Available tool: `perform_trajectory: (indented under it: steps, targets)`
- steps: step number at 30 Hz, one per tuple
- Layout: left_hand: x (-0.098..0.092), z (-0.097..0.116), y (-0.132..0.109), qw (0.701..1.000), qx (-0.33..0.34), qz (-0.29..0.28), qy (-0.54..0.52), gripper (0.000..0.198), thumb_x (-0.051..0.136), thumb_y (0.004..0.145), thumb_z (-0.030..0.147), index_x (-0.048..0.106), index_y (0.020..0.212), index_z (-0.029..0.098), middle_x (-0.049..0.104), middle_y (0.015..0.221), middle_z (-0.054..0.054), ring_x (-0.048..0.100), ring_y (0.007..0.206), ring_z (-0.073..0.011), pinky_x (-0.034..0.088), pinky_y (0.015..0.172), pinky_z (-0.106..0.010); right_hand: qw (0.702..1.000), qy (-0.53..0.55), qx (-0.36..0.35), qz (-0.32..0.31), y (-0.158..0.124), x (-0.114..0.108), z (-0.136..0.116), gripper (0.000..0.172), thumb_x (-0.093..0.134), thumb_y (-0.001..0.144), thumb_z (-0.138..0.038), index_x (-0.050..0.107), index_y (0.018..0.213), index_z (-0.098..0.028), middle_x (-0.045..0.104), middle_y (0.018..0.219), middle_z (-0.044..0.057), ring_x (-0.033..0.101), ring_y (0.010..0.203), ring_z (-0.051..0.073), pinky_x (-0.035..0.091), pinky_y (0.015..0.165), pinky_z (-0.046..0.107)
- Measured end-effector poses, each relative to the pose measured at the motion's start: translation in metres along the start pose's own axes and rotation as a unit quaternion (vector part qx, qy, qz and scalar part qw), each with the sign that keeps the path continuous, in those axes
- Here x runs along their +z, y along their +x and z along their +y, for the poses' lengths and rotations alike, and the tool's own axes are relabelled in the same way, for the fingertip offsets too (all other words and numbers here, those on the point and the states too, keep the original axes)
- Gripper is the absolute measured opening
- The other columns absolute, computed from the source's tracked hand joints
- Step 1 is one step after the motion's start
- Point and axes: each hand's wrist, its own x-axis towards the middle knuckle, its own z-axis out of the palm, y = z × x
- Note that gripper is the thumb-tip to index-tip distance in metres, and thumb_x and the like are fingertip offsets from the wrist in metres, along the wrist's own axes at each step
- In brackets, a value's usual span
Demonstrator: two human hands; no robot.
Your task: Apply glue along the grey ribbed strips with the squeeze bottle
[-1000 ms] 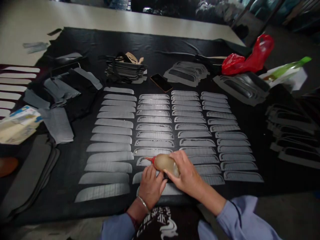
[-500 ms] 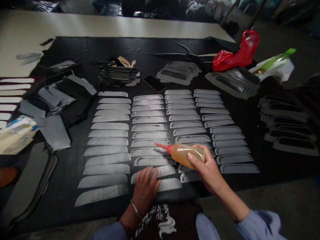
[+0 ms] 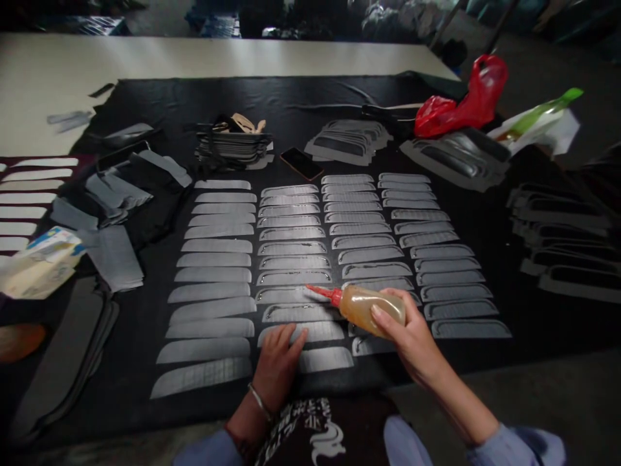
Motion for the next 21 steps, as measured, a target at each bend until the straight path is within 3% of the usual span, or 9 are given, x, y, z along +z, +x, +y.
perform_trajectory:
  steps: [6,12,16,21]
  targets:
    - [0.0,0.003,0.001,1.0,0.0,0.015,-0.009,0.03,0.046,0.083,0.008,0.058,0.108,0.019,0.056,0.104,-0.01,0.05,0.096,-0.022,0.048,0.08,-0.038,0.999,-0.04,-0.022,0.006,0.002,-0.001,0.005,0.049,0.07,0.064,-0.05,0.049,0.099,-0.023,0.057,0.086,0.002,0.055,0.07,0.015,0.048,0.059,0.026]
    - [-0.002,0.018,-0.015,0.999,-0.028,0.018,-0.027,0.031,0.042,0.085,0.01,0.054,0.114,0.013,0.054,0.108,-0.012,0.051,0.102,-0.0229,0.049,0.085,-0.038,0.981,-0.178,-0.064,-0.048,-0.002,0.008,0.014,0.044,0.065,0.07,-0.05,0.046,0.101,-0.024,0.055,0.086,0.001,0.054,0.071,0.014,0.048,0.062,0.026]
    - [-0.001,0.019,-0.026,0.999,-0.039,-0.001,-0.039,0.033,0.042,0.086,0.015,0.051,0.117,0.008,0.054,0.116,-0.016,0.049,0.111,-0.0253,0.047,0.09,-0.04,0.941,-0.28,-0.156,-0.107,-0.003,0.022,0.026,0.041,0.062,0.073,-0.047,0.044,0.103,-0.024,0.056,0.094,0.004,0.058,0.077,0.016,0.051,0.066,0.029]
    - [0.005,0.015,-0.035,0.998,-0.034,-0.011,-0.054,0.036,0.042,0.088,0.019,0.048,0.121,0.007,0.055,0.121,-0.016,0.047,0.118,-0.0252,0.045,0.094,-0.04,0.864,-0.363,-0.316,-0.149,-0.003,0.038,0.035,0.033,0.058,0.078,-0.037,0.045,0.105,-0.023,0.055,0.096,0.006,0.057,0.086,0.02,0.05,0.072,0.032]
